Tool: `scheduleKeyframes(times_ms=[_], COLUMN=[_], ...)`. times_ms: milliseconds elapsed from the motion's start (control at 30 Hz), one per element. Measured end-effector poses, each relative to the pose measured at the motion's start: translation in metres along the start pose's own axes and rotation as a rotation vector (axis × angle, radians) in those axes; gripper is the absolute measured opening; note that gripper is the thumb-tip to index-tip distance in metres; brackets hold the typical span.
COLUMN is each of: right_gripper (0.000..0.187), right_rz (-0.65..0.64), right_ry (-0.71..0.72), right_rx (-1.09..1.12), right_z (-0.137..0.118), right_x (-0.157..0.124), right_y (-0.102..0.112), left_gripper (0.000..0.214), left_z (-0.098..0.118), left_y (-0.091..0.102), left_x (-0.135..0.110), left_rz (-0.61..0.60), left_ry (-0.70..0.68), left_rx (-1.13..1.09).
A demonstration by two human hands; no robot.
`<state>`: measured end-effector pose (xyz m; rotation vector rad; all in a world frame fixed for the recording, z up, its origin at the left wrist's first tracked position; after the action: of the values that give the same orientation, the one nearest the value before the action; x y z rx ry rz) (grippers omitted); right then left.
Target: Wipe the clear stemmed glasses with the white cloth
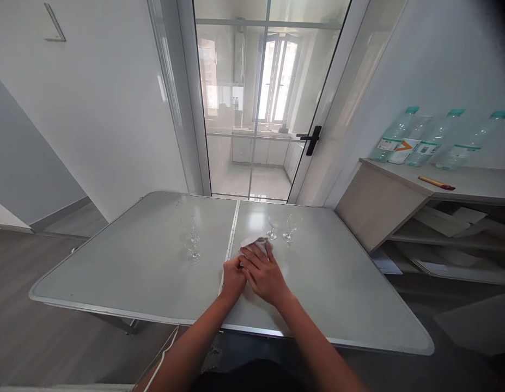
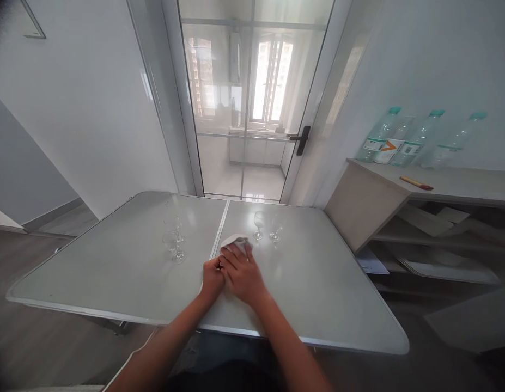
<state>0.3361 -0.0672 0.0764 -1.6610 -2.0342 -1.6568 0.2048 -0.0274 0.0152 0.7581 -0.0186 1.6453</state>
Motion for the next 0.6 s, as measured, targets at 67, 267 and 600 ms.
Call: scheduleKeyframes(times_ms=[67, 267, 600], right_gripper=[0.029, 0.039, 0.056], right_rz=[-0.022, 0.053, 0.868], right_ry=[-0.018, -0.541, -0.549], right_rx=[-0.022, 0.747, 1.242], right_z=[0.001, 0.029, 0.0], right_x=[0.013, 0.03, 0.003], right_y=[0.018, 0.049, -0.034], left_gripper=[0.032, 0.011, 0.045], left_z=[0.0, 0.004, 0.011], left_y=[-0.003, -0.005, 0.005], left_x=[-0.001, -0.006, -0.001], left_rz=[-0.018, -0.123, -0.134], left_ry=[-0.048, -0.245, 0.112], left_rx=[0.019, 0.036, -0.153])
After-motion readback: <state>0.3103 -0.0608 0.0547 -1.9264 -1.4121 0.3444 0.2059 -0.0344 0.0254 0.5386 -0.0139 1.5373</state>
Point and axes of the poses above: each hand's wrist, its own x-axis towards the middle knuckle, its own y-axis out of the back of the hand, z = x × y, the point moved 1 cm from there along x, towards the middle knuckle, and after that the axes turned 14 degrees about x, right-handed, at the moved point
